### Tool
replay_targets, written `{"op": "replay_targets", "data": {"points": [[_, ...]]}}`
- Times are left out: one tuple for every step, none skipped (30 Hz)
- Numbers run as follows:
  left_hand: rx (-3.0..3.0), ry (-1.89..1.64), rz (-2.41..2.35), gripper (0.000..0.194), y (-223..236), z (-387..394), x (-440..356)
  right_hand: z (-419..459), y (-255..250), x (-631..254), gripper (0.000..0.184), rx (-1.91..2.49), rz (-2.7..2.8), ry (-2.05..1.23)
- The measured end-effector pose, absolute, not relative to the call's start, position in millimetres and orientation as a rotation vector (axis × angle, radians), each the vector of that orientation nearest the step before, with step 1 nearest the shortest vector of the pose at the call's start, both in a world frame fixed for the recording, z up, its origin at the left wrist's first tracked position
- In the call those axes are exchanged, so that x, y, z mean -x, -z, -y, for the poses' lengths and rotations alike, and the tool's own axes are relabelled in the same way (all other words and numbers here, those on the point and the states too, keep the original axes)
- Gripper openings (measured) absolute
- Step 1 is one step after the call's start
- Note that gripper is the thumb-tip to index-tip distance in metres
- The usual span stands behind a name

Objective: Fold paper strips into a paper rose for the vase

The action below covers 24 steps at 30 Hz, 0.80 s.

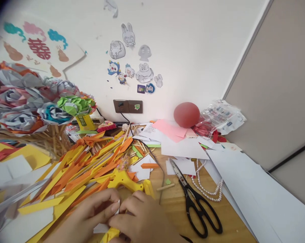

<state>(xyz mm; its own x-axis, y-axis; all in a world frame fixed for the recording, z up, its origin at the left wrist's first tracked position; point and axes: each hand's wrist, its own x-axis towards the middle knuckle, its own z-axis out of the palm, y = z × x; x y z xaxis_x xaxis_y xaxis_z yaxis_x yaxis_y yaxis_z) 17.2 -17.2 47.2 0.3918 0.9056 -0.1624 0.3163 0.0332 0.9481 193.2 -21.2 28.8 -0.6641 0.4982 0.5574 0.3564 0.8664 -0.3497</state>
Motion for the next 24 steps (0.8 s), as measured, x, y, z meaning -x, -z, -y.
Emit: {"op": "replay_targets", "data": {"points": [[-1.518, -0.655, -1.141, 0.045, -46.8, 17.4, -17.1, 21.4, -27.4, -192.6, 0.023, 0.622, 2.366, -0.266], [-1.507, -0.659, -1.140, 0.045, -46.2, 17.7, -17.0, 21.6, -26.2, -192.1, 0.022, 0.619, 2.359, -0.261], [-1.489, -0.666, -1.133, 0.046, -45.5, 18.0, -16.7, 21.9, -25.1, -191.7, 0.021, 0.608, 2.340, -0.258], [-1.466, -0.680, -1.124, 0.046, -44.6, 18.2, -16.2, 22.2, -24.4, -191.5, 0.022, 0.596, 2.315, -0.249], [-1.443, -0.694, -1.111, 0.045, -43.4, 18.3, -15.5, 22.5, -24.0, -191.3, 0.023, 0.587, 2.291, -0.238], [-1.423, -0.708, -1.097, 0.045, -42.1, 18.1, -14.5, 22.9, -24.1, -191.2, 0.025, 0.581, 2.270, -0.228], [-1.407, -0.721, -1.085, 0.044, -40.5, 17.6, -13.3, 23.2, -24.8, -191.3, 0.028, 0.583, 2.255, -0.227], [-1.396, -0.739, -1.076, 0.042, -38.9, 16.9, -11.8, 23.4, -26.3, -191.8, 0.031, 0.594, 2.247, -0.238], [-1.385, -0.763, -1.066, 0.040, -37.1, 16.0, -10.2, 23.6, -28.7, -192.8, 0.035, 0.609, 2.245, -0.262], [-1.372, -0.789, -1.050, 0.038, -35.4, 15.0, -8.7, 23.7, -32.3, -194.5, 0.038, 0.623, 2.249, -0.299], [-1.354, -0.814, -1.027, 0.036, -33.8, 13.8, -7.3, 23.8, -36.9, -196.8, 0.042, 0.630, 2.255, -0.347], [-1.330, -0.838, -1.003, 0.034, -32.3, 12.8, -6.2, 23.9, -42.6, -199.7, 0.045, 0.632, 2.263, -0.406], [-1.306, -0.863, -0.980, 0.033, -31.0, 11.9, -5.7, 23.9, -48.9, -203.1, 0.048, 0.630, 2.266, -0.471], [-1.278, -0.886, -0.957, 0.032, -29.9, 11.4, -5.8, 23.9, -55.6, -206.8, 0.050, 0.616, 2.259, -0.535], [-1.240, -0.913, -0.940, 0.032, -28.9, 11.1, -6.6, 23.8, -61.8, -210.2, 0.050, 0.617, 2.241, -0.604], [-1.189, -0.943, -0.928, 0.032, -28.2, 11.3, -8.0, 23.6, -67.0, -213.1, 0.050, 0.625, 2.213, -0.652], [-1.126, -0.976, -0.920, 0.032, -27.8, 11.8, -9.9, 23.3, -70.5, -215.2, 0.050, 0.642, 2.197, -0.678], [-1.049, -1.011, -0.916, 0.031, -27.6, 12.6, -12.3, 22.9, -72.0, -216.1, 0.050, 0.665, 2.188, -0.681], [-0.974, -1.036, -0.919, 0.030, -27.8, 13.6, -14.9, 22.4, -71.5, -215.9, 0.053, 0.671, 2.193, -0.667], [-0.906, -1.052, -0.927, 0.028, -28.0, 14.8, -17.4, 21.8, -69.1, -214.7, 0.055, 0.652, 2.188, -0.629], [-0.850, -1.060, -0.932, 0.027, -28.2, 15.9, -19.6, 21.3, -65.3, -212.7, 0.054, 0.654, 2.197, -0.610], [-0.805, -1.061, -0.935, 0.026, -28.1, 16.9, -21.3, 20.9, -60.7, -210.3, 0.052, 0.658, 2.195, -0.592], [-0.765, -1.064, -0.934, 0.024, -27.5, 17.7, -22.5, 20.7, -56.0, -207.9, 0.049, 0.688, 2.189, -0.585], [-0.733, -1.064, -0.920, 0.021, -26.2, 18.2, -23.1, 20.6, -51.7, -205.7, 0.044, 0.740, 2.164, -0.589]]}}
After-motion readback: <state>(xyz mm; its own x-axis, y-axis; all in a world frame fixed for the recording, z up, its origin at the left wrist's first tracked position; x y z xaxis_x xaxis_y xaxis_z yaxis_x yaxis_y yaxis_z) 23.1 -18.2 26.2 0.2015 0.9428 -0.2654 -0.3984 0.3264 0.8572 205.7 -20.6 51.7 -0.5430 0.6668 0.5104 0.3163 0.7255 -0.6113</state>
